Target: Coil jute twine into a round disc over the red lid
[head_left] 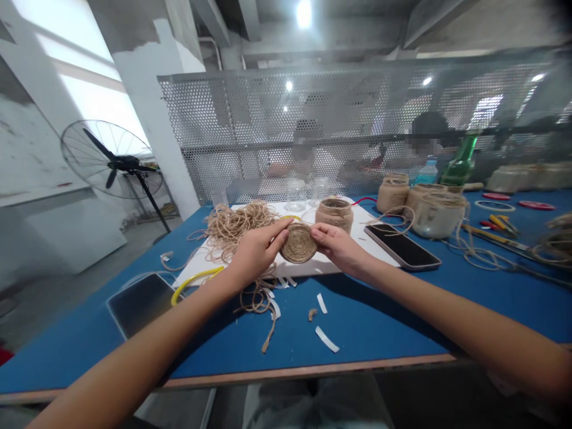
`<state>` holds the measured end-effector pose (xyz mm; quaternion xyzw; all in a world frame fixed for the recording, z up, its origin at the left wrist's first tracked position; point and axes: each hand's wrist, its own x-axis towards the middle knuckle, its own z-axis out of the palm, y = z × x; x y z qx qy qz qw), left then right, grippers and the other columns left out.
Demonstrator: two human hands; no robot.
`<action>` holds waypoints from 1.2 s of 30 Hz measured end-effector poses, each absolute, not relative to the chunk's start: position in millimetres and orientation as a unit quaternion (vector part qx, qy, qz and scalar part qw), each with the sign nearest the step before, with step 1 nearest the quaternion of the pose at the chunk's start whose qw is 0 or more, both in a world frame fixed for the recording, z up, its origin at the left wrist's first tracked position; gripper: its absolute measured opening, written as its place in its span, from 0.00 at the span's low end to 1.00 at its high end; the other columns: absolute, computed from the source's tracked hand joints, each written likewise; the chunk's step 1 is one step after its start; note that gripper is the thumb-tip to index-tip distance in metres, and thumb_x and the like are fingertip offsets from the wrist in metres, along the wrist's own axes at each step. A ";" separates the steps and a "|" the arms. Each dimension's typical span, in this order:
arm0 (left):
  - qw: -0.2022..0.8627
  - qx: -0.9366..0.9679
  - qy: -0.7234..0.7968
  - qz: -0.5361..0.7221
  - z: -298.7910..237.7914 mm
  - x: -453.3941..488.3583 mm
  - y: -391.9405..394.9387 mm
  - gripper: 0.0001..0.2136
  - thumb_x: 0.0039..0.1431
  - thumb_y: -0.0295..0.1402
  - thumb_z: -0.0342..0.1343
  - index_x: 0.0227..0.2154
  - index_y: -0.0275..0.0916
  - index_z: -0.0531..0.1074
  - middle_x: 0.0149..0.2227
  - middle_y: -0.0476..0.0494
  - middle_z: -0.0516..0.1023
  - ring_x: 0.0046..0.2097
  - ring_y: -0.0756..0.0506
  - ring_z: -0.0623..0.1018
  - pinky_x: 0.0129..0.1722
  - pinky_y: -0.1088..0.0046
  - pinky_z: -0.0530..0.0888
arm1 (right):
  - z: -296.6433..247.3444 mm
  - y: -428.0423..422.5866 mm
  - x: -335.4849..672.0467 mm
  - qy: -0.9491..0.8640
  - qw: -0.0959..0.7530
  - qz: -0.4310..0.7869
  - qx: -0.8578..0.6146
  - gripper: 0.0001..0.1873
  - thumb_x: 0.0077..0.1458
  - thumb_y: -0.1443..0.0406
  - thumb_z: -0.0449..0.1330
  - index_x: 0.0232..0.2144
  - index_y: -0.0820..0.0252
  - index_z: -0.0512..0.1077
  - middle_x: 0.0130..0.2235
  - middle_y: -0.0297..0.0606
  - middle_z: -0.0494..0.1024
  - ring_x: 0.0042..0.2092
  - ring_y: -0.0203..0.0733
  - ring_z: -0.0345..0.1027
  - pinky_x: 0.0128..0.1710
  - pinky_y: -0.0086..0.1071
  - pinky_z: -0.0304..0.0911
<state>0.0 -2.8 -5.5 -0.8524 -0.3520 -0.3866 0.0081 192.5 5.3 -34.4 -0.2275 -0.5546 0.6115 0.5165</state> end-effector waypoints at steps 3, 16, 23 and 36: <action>0.020 -0.852 -0.358 -0.381 -6.2 -0.4 -2.9 0.17 0.60 0.35 0.43 0.51 0.40 0.65 0.47 0.45 0.73 0.43 0.47 0.75 0.43 0.71 0.70 | -33.2 3.3 191.8 -0.550 0.525 0.606 -0.234 0.08 0.47 0.62 0.61 0.27 0.62 0.69 0.29 0.33 0.70 0.32 0.31 0.63 0.37 0.28 0.58; -0.029 -0.840 -0.383 -0.383 -7.3 5.0 -5.1 0.19 0.61 0.33 0.41 0.54 0.36 0.59 0.51 0.41 0.69 0.51 0.44 0.70 0.50 0.66 0.66 | -30.1 -0.5 191.1 -0.469 0.539 0.667 -0.213 0.04 0.49 0.65 0.59 0.26 0.59 0.67 0.29 0.31 0.70 0.33 0.32 0.63 0.40 0.31 0.59; -0.049 -0.861 -0.345 -0.372 -6.9 3.8 -2.8 0.17 0.61 0.32 0.40 0.53 0.38 0.61 0.52 0.43 0.68 0.52 0.47 0.69 0.50 0.70 0.66 | -27.6 3.6 198.8 -0.487 0.482 0.686 -0.245 0.08 0.49 0.63 0.57 0.32 0.60 0.72 0.33 0.37 0.73 0.35 0.36 0.65 0.38 0.31 0.61; -0.086 -0.866 -0.340 -0.358 -8.9 3.9 -0.8 0.17 0.61 0.35 0.41 0.50 0.37 0.64 0.50 0.43 0.70 0.50 0.47 0.70 0.49 0.70 0.67 | -33.0 6.4 194.7 -0.565 0.492 0.615 -0.246 0.11 0.47 0.60 0.60 0.31 0.63 0.73 0.32 0.37 0.75 0.34 0.35 0.66 0.37 0.30 0.60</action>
